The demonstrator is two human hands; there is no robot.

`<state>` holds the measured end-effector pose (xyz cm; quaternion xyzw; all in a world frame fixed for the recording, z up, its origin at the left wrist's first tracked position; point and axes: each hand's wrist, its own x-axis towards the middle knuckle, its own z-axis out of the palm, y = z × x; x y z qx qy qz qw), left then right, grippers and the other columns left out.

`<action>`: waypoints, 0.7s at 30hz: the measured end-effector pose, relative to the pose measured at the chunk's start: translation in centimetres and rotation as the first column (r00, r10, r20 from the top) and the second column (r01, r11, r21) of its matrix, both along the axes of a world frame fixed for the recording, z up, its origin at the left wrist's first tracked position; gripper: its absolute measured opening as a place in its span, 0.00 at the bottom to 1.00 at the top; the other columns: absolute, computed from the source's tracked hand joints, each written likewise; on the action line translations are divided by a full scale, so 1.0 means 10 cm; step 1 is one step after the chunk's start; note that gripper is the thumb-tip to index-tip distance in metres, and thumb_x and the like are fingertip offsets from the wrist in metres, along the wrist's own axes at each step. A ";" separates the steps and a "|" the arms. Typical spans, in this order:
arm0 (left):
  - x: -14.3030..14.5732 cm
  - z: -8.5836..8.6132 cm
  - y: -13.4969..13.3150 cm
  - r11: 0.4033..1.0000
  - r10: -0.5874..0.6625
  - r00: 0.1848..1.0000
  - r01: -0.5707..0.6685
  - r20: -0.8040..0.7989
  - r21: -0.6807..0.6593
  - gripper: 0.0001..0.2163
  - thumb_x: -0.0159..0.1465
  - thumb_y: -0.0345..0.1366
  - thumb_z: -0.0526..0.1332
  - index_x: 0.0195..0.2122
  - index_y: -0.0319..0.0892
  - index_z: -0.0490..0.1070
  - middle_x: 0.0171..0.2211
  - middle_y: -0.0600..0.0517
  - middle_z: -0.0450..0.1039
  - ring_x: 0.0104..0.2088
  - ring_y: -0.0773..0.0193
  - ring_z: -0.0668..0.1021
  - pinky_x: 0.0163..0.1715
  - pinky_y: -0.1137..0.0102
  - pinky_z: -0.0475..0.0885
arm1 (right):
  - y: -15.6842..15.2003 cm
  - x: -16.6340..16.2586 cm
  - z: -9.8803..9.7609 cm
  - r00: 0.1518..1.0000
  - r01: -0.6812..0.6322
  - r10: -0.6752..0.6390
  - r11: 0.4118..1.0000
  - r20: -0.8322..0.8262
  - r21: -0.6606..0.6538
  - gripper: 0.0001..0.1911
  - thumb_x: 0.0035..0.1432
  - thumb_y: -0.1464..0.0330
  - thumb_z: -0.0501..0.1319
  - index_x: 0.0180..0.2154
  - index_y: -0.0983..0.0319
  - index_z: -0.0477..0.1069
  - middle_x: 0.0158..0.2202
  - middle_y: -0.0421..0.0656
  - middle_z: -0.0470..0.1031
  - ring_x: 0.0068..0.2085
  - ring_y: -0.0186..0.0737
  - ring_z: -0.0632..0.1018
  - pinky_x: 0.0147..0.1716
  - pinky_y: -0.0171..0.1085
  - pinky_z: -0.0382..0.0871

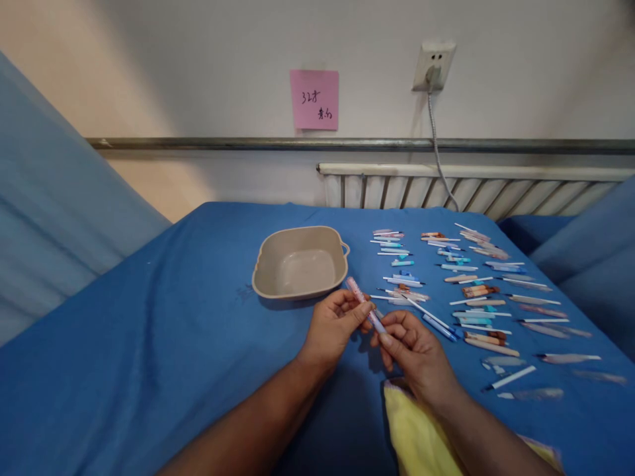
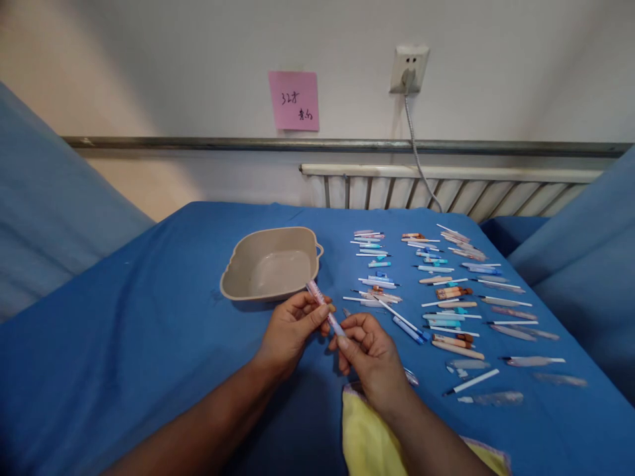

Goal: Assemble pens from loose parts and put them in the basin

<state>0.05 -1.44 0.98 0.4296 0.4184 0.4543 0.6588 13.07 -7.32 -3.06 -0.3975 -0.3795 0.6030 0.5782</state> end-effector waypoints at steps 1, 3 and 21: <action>0.00 0.00 0.00 1.000 -0.001 1.000 0.001 -0.006 0.001 0.14 0.46 0.39 0.71 0.30 0.37 0.73 0.22 0.52 0.74 0.20 0.71 0.72 0.21 0.75 0.66 | 0.00 0.00 0.01 1.000 0.006 -0.005 1.000 0.004 -0.005 0.12 0.55 0.64 0.64 0.37 0.60 0.63 0.27 0.38 0.75 0.20 0.27 0.68 0.19 0.28 0.62; 0.00 0.00 0.01 1.000 0.000 1.000 0.000 -0.007 0.001 0.14 0.47 0.39 0.71 0.30 0.37 0.73 0.22 0.53 0.73 0.20 0.70 0.72 0.21 0.75 0.66 | 0.00 0.00 0.03 1.000 0.023 -0.022 1.000 0.013 -0.017 0.13 0.54 0.63 0.65 0.36 0.61 0.63 0.27 0.39 0.75 0.20 0.28 0.69 0.19 0.29 0.62; 0.00 -0.06 0.06 0.998 -0.062 0.997 0.061 -0.036 -0.025 0.13 0.48 0.38 0.70 0.30 0.37 0.72 0.19 0.55 0.72 0.18 0.71 0.71 0.20 0.76 0.66 | 0.01 -0.01 0.09 0.997 0.072 -0.074 0.992 -0.014 -0.104 0.18 0.47 0.60 0.69 0.33 0.61 0.63 0.25 0.40 0.77 0.18 0.28 0.70 0.18 0.29 0.63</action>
